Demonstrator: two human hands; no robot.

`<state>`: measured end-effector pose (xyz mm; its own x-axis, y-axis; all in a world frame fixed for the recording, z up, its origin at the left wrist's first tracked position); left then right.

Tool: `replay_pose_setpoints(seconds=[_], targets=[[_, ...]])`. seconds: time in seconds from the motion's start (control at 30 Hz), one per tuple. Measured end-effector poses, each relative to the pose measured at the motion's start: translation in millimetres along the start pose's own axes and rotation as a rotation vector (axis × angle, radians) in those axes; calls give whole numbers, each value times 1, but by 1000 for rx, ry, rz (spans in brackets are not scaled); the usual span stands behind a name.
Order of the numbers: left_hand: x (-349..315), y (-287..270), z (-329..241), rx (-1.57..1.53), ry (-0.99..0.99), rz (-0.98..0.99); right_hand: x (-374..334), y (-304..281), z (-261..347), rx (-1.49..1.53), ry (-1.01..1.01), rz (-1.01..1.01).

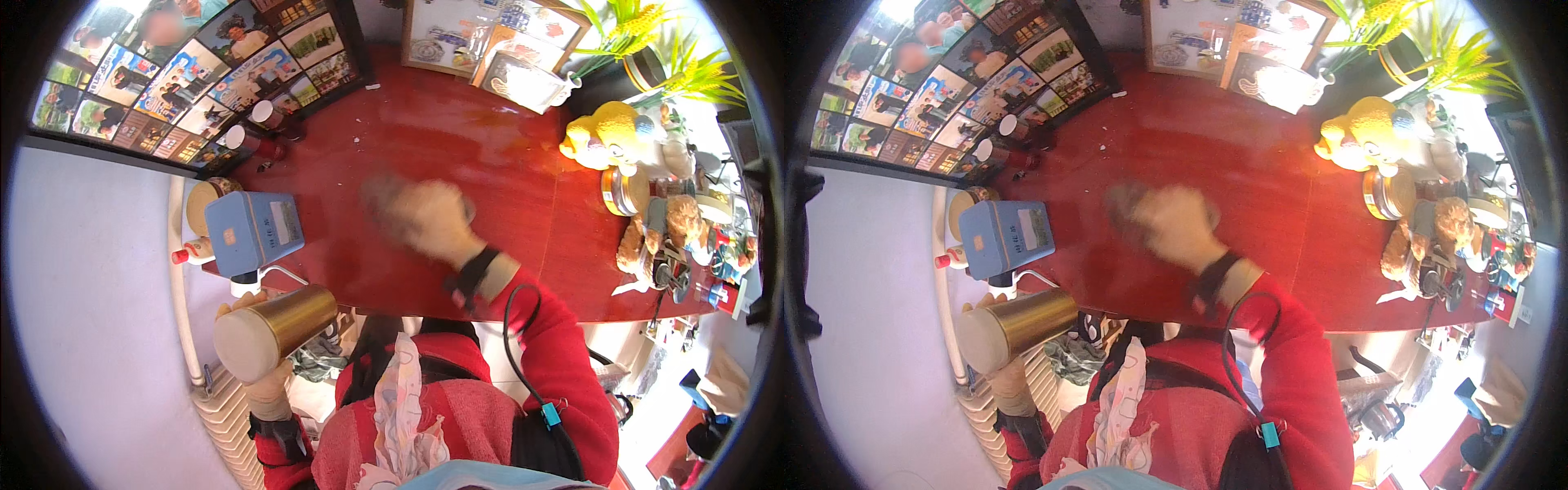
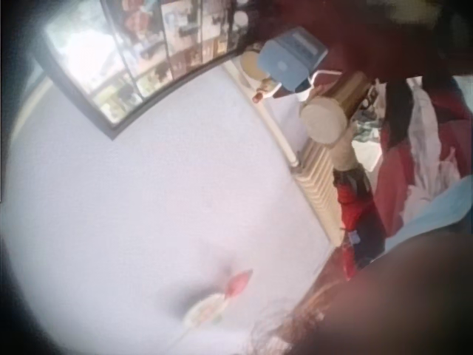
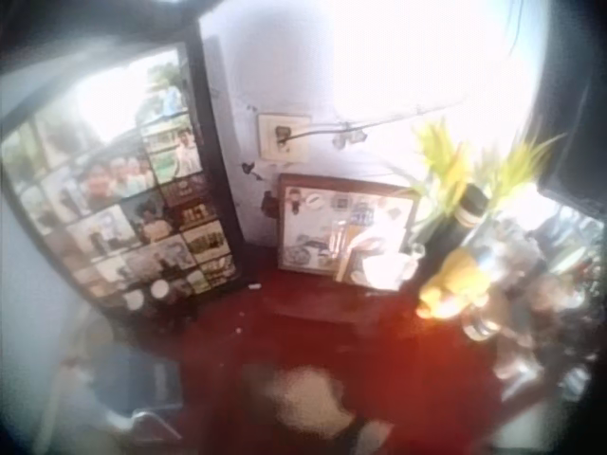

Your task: The person wipes a red table surface with a cloth, moving decorative items such as a yellow duck toy, a teddy bear, a framed photo, and a small plant aside to reach the surface. They repeatedly wipe different areas of the table and reposition the items after cleaning.

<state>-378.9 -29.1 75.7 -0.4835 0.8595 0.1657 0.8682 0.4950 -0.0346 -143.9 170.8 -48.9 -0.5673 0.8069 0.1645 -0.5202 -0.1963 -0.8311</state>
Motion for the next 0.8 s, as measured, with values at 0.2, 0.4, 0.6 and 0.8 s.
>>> replay_pose_setpoints(seconds=[0.2,0.4,0.6,0.8], targets=[[29,16,-3,104,101,170,-102,56,85,477,-143,478],[51,54,7,4,72,405,-214,-94,-58,979,729,-318],[61,102,26,-219,-56,410,-245,-50,-49,225,675,-133],[109,180,59,-255,-43,389,-264,-65,-81,181,903,-532]])
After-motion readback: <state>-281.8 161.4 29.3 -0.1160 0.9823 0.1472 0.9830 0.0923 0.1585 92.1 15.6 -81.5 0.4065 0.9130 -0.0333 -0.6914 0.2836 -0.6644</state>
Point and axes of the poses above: each hand's wrist, its own x-axis towards the middle knuckle, its own y-axis out of the palm, z = x × y, the point moved 9 cm from there along x, towards the middle knuckle, and after that the axes turned 10 degrees about y, right-handed, at the moved point
